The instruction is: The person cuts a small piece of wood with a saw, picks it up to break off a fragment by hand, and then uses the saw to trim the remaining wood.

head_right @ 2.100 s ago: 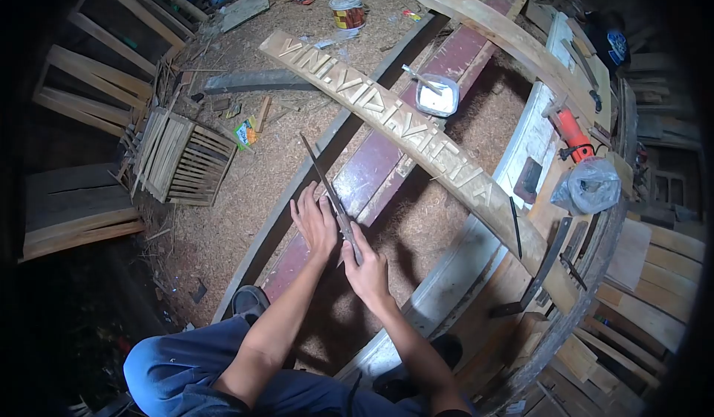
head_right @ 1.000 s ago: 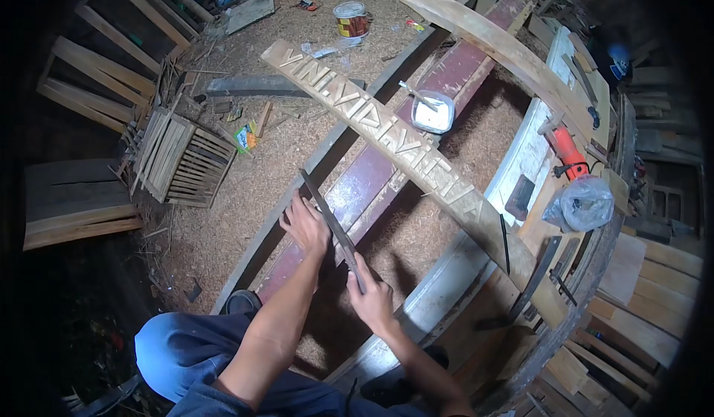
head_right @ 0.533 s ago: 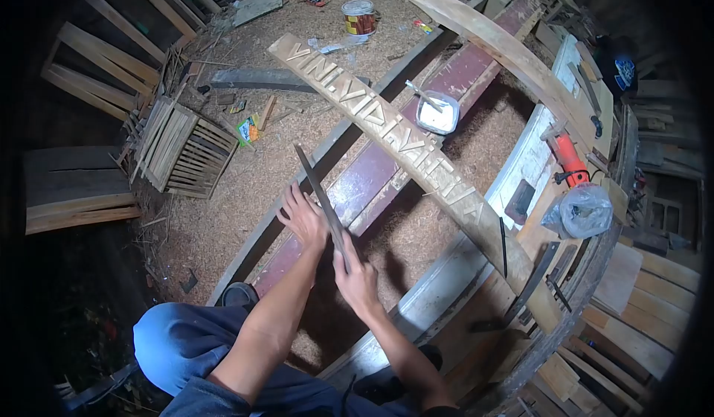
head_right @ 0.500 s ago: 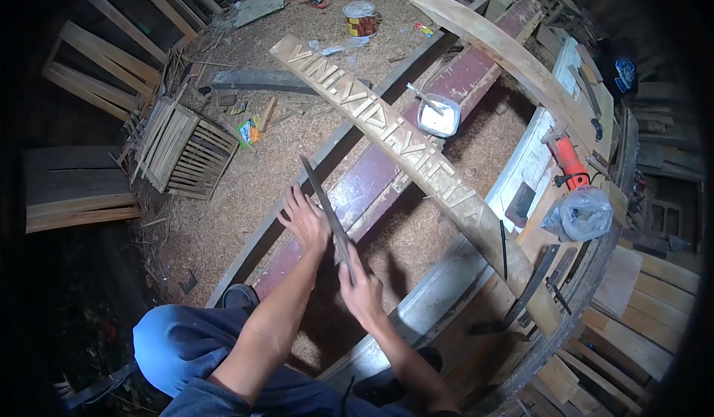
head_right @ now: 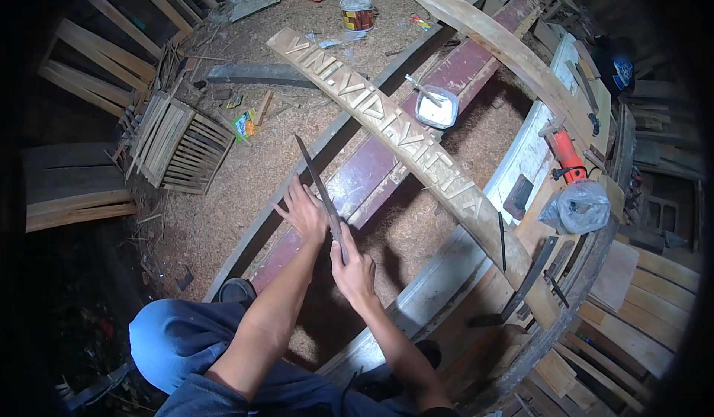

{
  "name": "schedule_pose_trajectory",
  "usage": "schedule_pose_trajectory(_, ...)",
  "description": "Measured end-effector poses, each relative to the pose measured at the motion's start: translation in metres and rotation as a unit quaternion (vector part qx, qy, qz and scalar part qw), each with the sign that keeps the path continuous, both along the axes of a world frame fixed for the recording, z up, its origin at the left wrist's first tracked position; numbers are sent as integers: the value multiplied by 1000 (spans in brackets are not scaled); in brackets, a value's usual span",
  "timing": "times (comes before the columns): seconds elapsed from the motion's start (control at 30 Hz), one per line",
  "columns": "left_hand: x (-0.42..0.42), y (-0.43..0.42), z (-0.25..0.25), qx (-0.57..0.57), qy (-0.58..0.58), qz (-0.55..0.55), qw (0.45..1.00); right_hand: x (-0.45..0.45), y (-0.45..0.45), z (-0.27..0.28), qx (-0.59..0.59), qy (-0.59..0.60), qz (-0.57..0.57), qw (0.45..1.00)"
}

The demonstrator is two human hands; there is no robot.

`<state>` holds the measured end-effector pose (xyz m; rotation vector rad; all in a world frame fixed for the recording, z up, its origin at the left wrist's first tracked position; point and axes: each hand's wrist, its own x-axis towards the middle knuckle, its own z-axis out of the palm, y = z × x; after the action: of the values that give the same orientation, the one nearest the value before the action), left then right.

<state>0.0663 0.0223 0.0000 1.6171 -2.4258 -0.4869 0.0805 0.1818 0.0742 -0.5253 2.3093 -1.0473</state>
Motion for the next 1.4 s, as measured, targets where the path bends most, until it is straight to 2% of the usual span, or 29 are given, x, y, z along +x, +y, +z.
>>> schedule_pose_trajectory(0.13, -1, -6, 0, 4, -13, 2, 1000, 18, 32, 11, -88, 21, -25, 996)
schedule_pose_trajectory(0.23, 0, 1, 1, 9, -27, 3, 1000, 19, 26, 7, -73, 17, -40, 996)
schedule_pose_trajectory(0.37, 2, 1, 3, -4, 11, 13, 1000, 19, 15, 22, -175, 76, -74, 979)
schedule_pose_trajectory(0.43, 4, -1, 3, 34, 84, 22, 996, 17, 15, 16, -176, 102, -82, 976)
schedule_pose_trajectory(0.47, 5, -1, -1, -12, 130, 20, 991, 13, 13, 7, -180, 131, -87, 971)
schedule_pose_trajectory(0.5, 7, 0, 4, -12, 138, 15, 990, 9, 11, 4, -182, 159, -92, 966)
schedule_pose_trajectory(0.57, 15, 1, 9, 3, 196, 2, 981, 10, 9, -1, -163, 127, -105, 973)
schedule_pose_trajectory(0.6, 19, 2, 10, -32, 238, -12, 971, 12, 8, -6, -144, 128, -96, 976)
schedule_pose_trajectory(0.63, 28, 9, 13, -26, 237, -6, 971, 17, 9, -10, -125, 126, -86, 980)
schedule_pose_trajectory(0.7, 37, 8, 30, -56, 244, -110, 962, 20, 2, -9, -118, 126, -86, 981)
schedule_pose_trajectory(0.77, 52, 15, 34, -90, 211, -198, 953, 20, -4, 2, -96, 52, -108, 988)
schedule_pose_trajectory(0.83, 60, 24, 27, -49, 154, -206, 965, 14, -11, 2, -113, 70, -119, 984)
schedule_pose_trajectory(0.9, 62, 27, 23, -31, 151, -203, 967, 7, -14, -8, -160, 158, -137, 965)
schedule_pose_trajectory(0.93, 61, 27, 23, -28, 153, -209, 965, 6, -15, -8, -154, 127, -150, 968)
schedule_pose_trajectory(1.03, 57, 25, 29, -18, 150, -206, 967, 12, -22, -12, -172, 134, -176, 960)
schedule_pose_trajectory(1.07, 56, 23, 32, -11, 138, -202, 970, 13, -23, -14, -172, 84, -183, 964)
schedule_pose_trajectory(1.3, 69, 14, 30, 20, 168, -193, 967, 19, -30, -25, -201, 79, -168, 962)
schedule_pose_trajectory(1.4, 70, 12, 32, 68, 223, -147, 961, 18, -32, -19, -169, 95, -146, 970)
